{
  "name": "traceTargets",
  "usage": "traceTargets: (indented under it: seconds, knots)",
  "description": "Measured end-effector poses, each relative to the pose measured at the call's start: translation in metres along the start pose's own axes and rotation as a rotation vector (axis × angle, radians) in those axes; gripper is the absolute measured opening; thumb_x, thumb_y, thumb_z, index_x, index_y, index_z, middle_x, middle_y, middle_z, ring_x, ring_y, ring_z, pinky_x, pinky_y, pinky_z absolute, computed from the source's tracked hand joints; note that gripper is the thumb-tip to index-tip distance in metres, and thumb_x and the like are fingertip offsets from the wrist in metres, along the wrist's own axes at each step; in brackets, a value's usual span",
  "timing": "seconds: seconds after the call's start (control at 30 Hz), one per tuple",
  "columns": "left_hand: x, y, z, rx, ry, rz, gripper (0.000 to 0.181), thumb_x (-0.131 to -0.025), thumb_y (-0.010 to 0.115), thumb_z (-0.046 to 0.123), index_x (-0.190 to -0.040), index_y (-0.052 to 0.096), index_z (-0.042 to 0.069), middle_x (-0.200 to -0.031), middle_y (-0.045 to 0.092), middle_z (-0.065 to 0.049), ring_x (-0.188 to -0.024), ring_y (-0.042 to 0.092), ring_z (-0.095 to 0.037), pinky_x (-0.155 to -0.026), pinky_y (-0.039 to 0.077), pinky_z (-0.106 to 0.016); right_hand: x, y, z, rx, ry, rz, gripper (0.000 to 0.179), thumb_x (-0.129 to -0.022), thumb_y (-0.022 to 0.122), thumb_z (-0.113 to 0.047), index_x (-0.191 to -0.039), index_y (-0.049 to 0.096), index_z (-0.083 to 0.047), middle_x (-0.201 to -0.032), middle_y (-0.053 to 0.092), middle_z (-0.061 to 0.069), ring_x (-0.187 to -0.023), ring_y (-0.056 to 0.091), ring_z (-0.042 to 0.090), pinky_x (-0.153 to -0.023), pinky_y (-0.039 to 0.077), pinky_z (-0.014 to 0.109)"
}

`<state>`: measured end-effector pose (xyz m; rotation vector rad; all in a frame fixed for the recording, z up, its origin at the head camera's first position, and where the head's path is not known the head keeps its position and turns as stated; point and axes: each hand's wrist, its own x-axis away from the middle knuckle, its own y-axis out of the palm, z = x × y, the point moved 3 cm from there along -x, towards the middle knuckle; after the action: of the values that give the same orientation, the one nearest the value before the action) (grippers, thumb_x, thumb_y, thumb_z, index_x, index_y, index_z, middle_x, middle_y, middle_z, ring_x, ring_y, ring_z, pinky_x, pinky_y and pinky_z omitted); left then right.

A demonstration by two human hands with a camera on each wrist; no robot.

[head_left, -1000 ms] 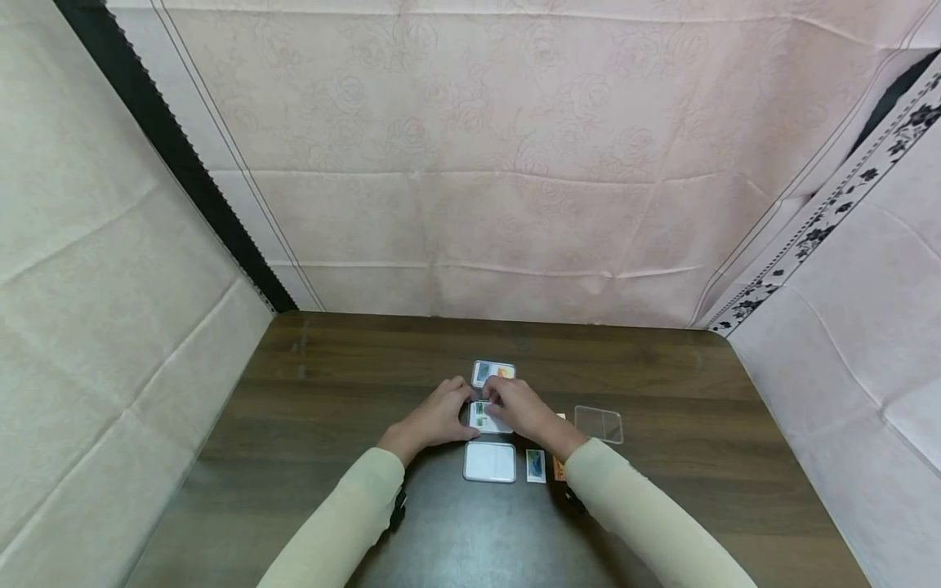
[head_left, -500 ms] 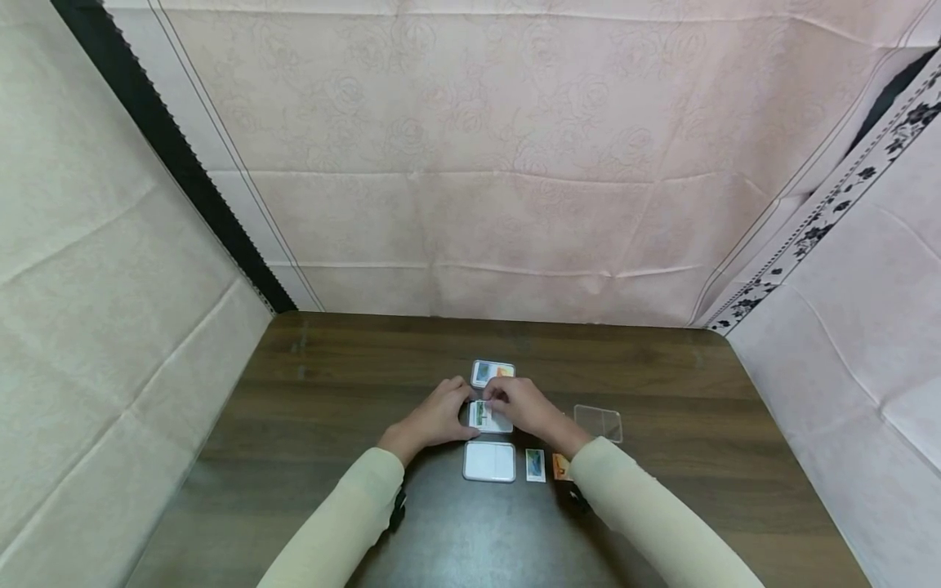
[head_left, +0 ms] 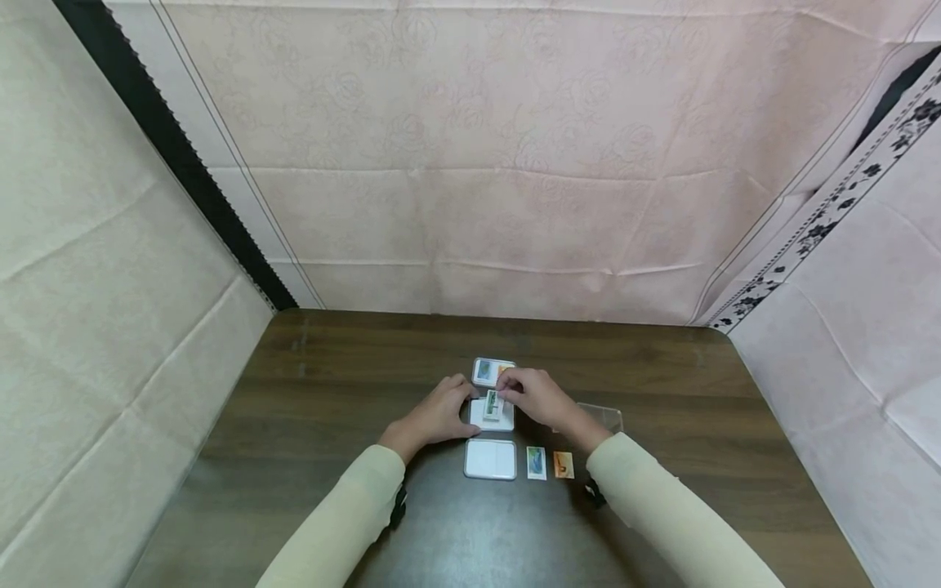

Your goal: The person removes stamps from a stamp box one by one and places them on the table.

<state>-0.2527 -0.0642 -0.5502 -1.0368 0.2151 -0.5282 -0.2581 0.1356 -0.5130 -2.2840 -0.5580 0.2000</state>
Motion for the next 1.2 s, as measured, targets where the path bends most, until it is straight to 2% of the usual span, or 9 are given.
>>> traceTargets:
  seconds: [0.4,0.6,0.77,0.97,1.2]
  knots:
    - [-0.001,0.001,-0.002,-0.006,-0.030,-0.013,0.060,-0.085,0.084,0.044,-0.131,0.066,0.011,-0.127,0.055,-0.001,-0.110,0.048,-0.016,-0.098,0.050,-0.035,0.019,-0.018,0.016,-0.003,0.051,0.016,0.003,-0.101,0.068,-0.017,-0.100,0.070,-0.015,-0.091,0.066,-0.003,-0.083,0.058,0.014,-0.076,0.051,0.030]
    - [0.000,0.001,-0.003,-0.003,-0.026,-0.013,0.060,-0.085,0.084,0.044,-0.132,0.065,0.011,-0.128,0.055,-0.002,-0.110,0.049,-0.016,-0.099,0.051,-0.036,0.029,-0.024,0.028,-0.006,0.067,0.022,0.004,-0.102,0.067,-0.018,-0.101,0.069,-0.015,-0.094,0.067,0.001,-0.083,0.058,0.016,-0.074,0.052,0.030]
    - [0.002,0.002,-0.003,-0.004,-0.021,-0.014,0.060,-0.086,0.083,0.044,-0.133,0.065,0.011,-0.128,0.055,-0.002,-0.110,0.049,-0.016,-0.099,0.051,-0.035,0.036,-0.028,0.037,0.001,0.102,0.031,0.003,-0.102,0.066,-0.016,-0.100,0.069,-0.016,-0.092,0.066,-0.001,-0.084,0.058,0.015,-0.074,0.052,0.030]
    - [0.002,0.001,-0.002,-0.009,-0.014,-0.017,0.061,-0.086,0.083,0.044,-0.134,0.064,0.010,-0.127,0.055,-0.003,-0.109,0.049,-0.016,-0.098,0.050,-0.036,0.038,-0.028,0.046,0.038,0.159,0.011,0.003,-0.102,0.066,-0.017,-0.100,0.069,-0.016,-0.091,0.064,-0.002,-0.084,0.058,0.015,-0.077,0.052,0.031]
    - [0.003,0.000,-0.002,-0.006,-0.009,-0.012,0.060,-0.086,0.083,0.043,-0.134,0.064,0.010,-0.126,0.055,-0.003,-0.109,0.049,-0.016,-0.097,0.050,-0.035,0.038,-0.022,0.051,0.090,0.155,0.003,0.005,-0.100,0.068,-0.018,-0.102,0.070,-0.013,-0.090,0.064,-0.004,-0.083,0.058,0.014,-0.077,0.053,0.031]
